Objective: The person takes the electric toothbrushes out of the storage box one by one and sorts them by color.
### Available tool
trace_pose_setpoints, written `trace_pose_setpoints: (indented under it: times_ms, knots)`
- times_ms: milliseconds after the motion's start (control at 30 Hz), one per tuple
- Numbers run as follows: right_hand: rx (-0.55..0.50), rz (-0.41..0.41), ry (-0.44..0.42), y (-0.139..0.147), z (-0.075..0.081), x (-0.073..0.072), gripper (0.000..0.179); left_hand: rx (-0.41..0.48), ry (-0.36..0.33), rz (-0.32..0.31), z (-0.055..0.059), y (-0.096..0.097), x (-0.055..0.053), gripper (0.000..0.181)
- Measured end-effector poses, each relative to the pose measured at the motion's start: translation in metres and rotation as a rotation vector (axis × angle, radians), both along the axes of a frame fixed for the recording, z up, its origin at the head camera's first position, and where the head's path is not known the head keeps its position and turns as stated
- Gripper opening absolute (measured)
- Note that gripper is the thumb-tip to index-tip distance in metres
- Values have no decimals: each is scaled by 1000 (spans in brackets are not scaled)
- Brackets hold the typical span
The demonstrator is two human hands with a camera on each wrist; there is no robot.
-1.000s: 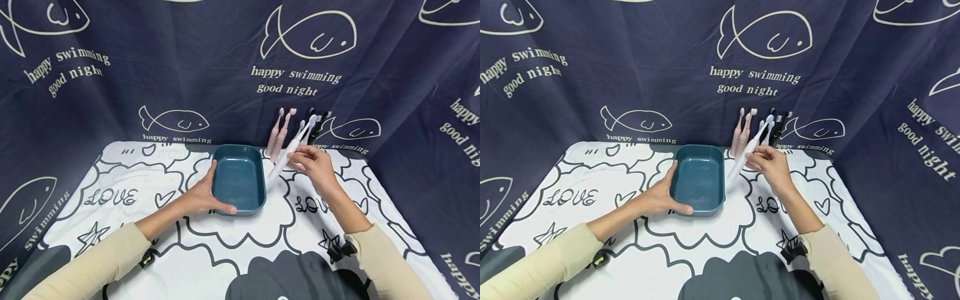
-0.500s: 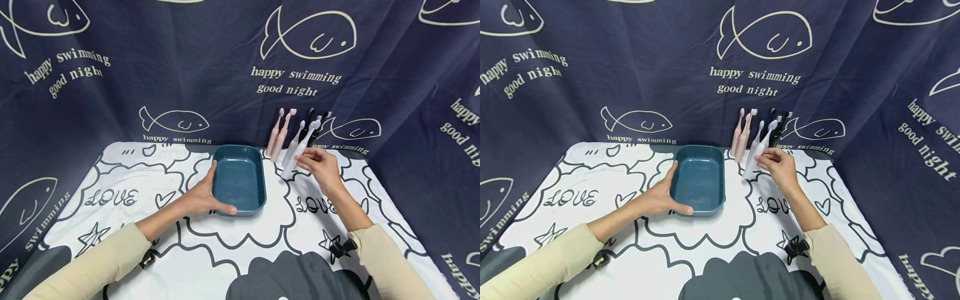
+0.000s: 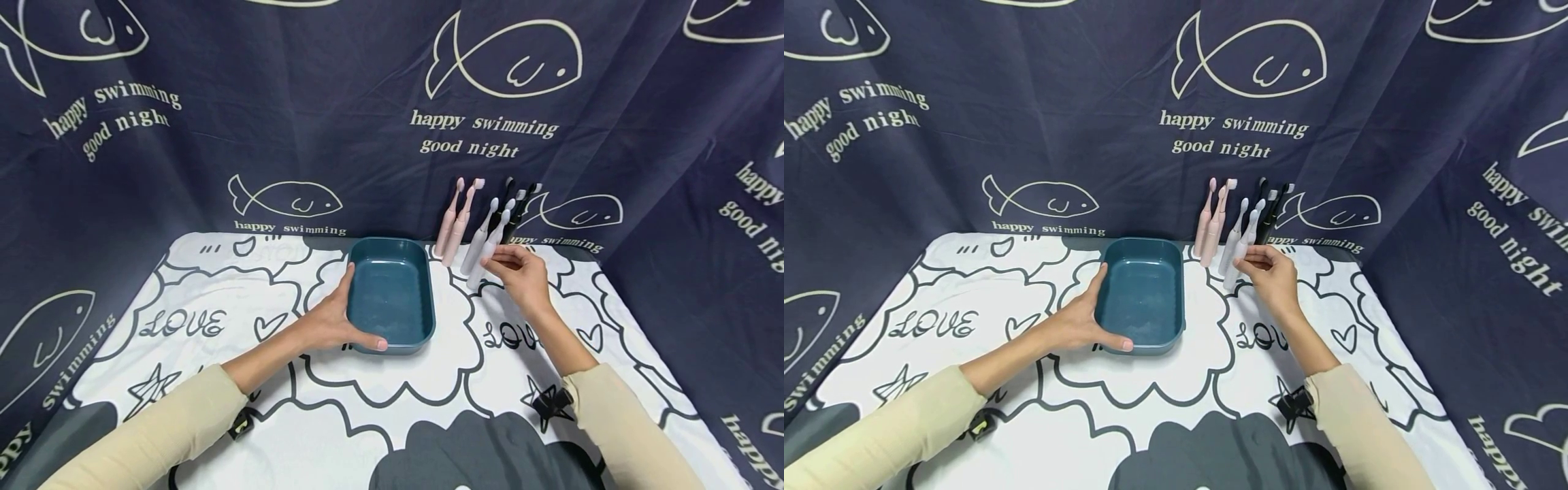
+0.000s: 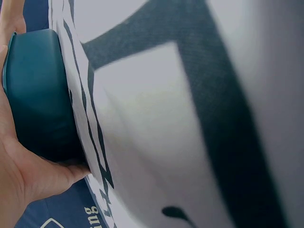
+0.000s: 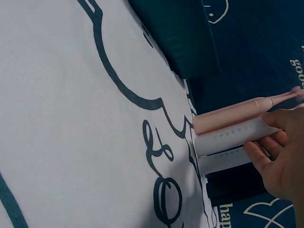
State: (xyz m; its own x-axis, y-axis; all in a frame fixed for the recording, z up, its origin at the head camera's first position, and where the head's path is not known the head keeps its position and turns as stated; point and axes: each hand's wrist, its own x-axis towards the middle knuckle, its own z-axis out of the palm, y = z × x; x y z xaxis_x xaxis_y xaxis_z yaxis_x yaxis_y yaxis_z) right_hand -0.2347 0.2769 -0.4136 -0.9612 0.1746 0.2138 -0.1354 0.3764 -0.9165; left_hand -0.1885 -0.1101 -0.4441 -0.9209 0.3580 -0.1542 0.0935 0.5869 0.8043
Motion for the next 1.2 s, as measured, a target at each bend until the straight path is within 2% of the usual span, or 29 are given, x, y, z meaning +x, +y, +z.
trace_pose_setpoints:
  times_ms: [567,767,933,1067,1200]
  knots:
    - [9,-43,-28,-2,-4,-3,40,7,2,-10,1,1,0,175]
    - [18,-56,-56,0,-3,-3,43,-13,-16,-4,2,2,-2,175]
    - [25,-52,-62,1,-2,-3,43,-28,1,-4,1,1,-2,174]
    - [18,-40,-60,2,-2,-2,43,3,35,-8,-1,0,-2,173]
    - [31,-23,-65,7,0,0,46,70,49,4,-1,-4,-3,164]
